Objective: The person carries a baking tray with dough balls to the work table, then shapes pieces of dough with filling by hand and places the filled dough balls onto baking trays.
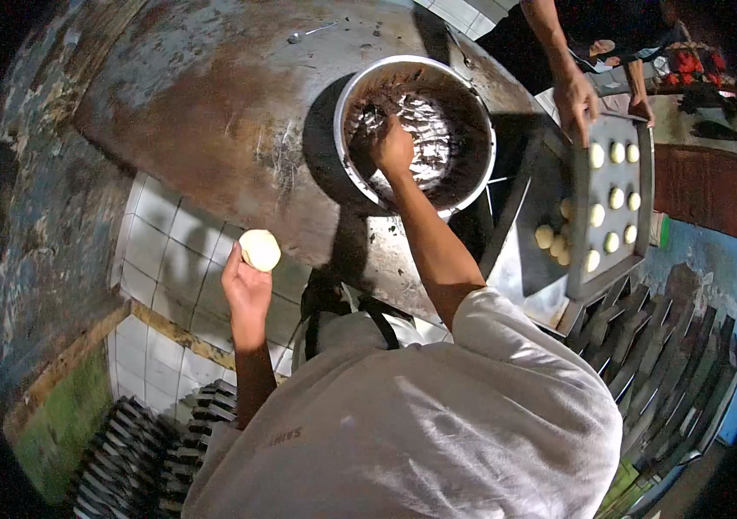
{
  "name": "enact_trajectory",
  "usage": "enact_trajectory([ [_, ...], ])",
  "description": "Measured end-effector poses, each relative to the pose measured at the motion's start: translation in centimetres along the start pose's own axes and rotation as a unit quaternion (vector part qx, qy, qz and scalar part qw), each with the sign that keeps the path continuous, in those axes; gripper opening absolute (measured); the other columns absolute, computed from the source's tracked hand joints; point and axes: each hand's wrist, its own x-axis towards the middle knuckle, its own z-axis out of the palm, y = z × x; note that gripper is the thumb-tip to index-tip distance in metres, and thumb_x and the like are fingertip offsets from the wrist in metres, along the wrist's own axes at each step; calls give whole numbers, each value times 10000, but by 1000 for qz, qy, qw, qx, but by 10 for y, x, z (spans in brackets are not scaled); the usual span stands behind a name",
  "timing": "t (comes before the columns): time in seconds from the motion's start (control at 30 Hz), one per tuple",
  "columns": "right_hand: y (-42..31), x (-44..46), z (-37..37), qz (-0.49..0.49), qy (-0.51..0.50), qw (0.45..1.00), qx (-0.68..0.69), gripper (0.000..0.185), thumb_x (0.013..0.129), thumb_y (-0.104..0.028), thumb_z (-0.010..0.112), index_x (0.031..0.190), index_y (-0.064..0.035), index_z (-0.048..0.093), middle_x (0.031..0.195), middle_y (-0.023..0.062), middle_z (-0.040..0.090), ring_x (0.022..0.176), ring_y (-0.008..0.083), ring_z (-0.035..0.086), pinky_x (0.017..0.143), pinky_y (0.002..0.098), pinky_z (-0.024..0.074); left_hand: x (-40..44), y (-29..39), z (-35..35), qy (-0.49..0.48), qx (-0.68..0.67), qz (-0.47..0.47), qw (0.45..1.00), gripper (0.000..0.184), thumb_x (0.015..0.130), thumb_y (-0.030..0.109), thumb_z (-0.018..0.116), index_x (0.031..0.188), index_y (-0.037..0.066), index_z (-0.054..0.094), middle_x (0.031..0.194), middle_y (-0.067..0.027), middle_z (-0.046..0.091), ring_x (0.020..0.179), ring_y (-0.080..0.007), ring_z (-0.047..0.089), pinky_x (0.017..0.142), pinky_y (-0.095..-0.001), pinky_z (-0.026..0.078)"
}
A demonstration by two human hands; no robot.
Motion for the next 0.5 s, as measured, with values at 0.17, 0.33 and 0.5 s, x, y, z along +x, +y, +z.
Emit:
enact_trajectory([
  [0.17, 24, 10, 38, -97, 98, 987, 82, 231, 842, -74, 685, 1062, -34, 627, 871, 237, 714, 802, 413, 703, 706, 502, 559, 2, 6, -2, 2, -7, 1, 1000, 342, 1009, 274, 598, 1235, 18, 594, 1226, -98, 660, 1164, -236, 624, 1019, -402, 485],
  [0.33, 26, -9, -25, 73, -208, 757, 614, 116, 968, -128, 649, 910, -49, 587, 726, 57, 610, 571, 130, 511, 501, 275, 390, 4, -7, 38, -19, 9, -5, 1000, 325, 1019, 247, 590, 1250, 19, 574, 1223, -93, 649, 1156, -237, 620, 1028, -401, 483],
  [0.5, 27, -100, -132, -18, -359, 693, 625, 108, 961, -110, 648, 898, -76, 568, 705, 24, 573, 549, 94, 444, 493, 246, 320, -11, -48, 97, -86, 58, -29, 994, 369, 1032, 259, 576, 1303, 10, 543, 1286, -100, 609, 1232, -229, 577, 1083, -413, 448],
])
